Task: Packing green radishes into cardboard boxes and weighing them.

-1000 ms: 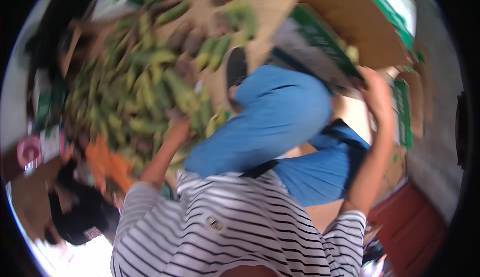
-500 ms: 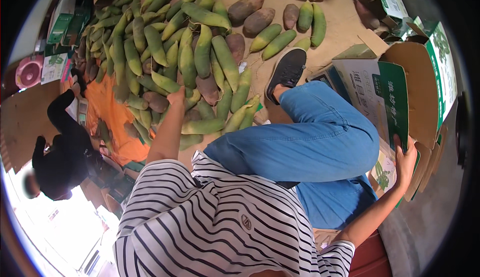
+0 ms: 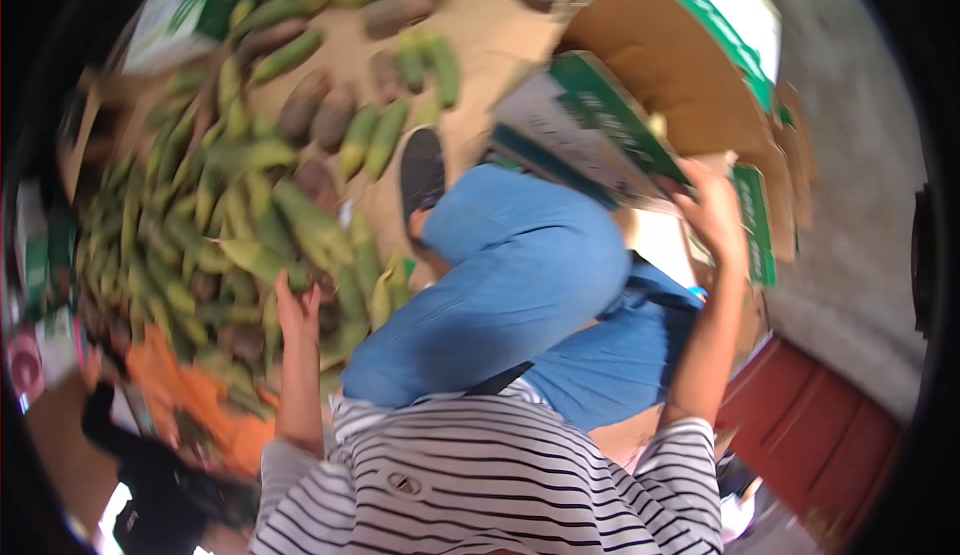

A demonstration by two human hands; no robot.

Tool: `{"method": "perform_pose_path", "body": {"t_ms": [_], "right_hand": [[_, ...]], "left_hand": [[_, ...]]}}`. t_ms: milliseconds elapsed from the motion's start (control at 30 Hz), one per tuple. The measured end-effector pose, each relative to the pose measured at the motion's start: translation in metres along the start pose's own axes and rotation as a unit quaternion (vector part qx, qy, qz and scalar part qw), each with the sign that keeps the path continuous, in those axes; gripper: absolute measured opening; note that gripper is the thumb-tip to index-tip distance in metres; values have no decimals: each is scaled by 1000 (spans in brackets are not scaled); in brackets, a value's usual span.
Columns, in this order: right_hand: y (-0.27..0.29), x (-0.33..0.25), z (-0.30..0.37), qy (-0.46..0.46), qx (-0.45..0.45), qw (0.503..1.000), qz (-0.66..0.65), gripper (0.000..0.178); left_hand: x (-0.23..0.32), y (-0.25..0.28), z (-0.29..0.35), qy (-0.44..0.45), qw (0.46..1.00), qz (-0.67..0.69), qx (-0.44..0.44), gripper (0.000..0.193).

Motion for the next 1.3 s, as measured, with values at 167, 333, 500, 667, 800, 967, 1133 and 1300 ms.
{"method": "perform_pose_path", "body": {"t_ms": [167,333,500,667,800,967,1133,1300], "right_hand": [[3,0,4,19,12,999,-30,18],[-5,18,13,14,28,998,-46,17],[1,3,7,-1,-8,1000,14,20],[2,6,13,44,71,997,-1,16],[-4,12,11,41,42,998,6,17],[4,12,12,36,47,997,-45,34],[41,14,22,76,191,969,-137,54],[57,25,28,6,239,962,-131,35]], "left_hand": [[64,-212,100,-233,897,-223,-301,39],[111,-414,232,-477,600,-410,-494,48],[76,-517,274,-537,424,-510,-522,47],[66,-492,299,-590,427,-509,-459,45],[65,-459,335,-548,455,-509,-483,38],[67,-478,383,-618,472,-386,-497,24],[23,-519,372,-621,419,-472,-466,34],[-16,-514,321,-706,211,-540,-407,44]]}}
Point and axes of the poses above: each hand's wrist, its own z-axis away from the middle knuckle, its own y-axis out of the back of the hand, x = y × z, the point moved 8 cm from there along -z, towards the middle knuckle, and after that the axes turned 9 degrees about -x, right-handed, at the moved point
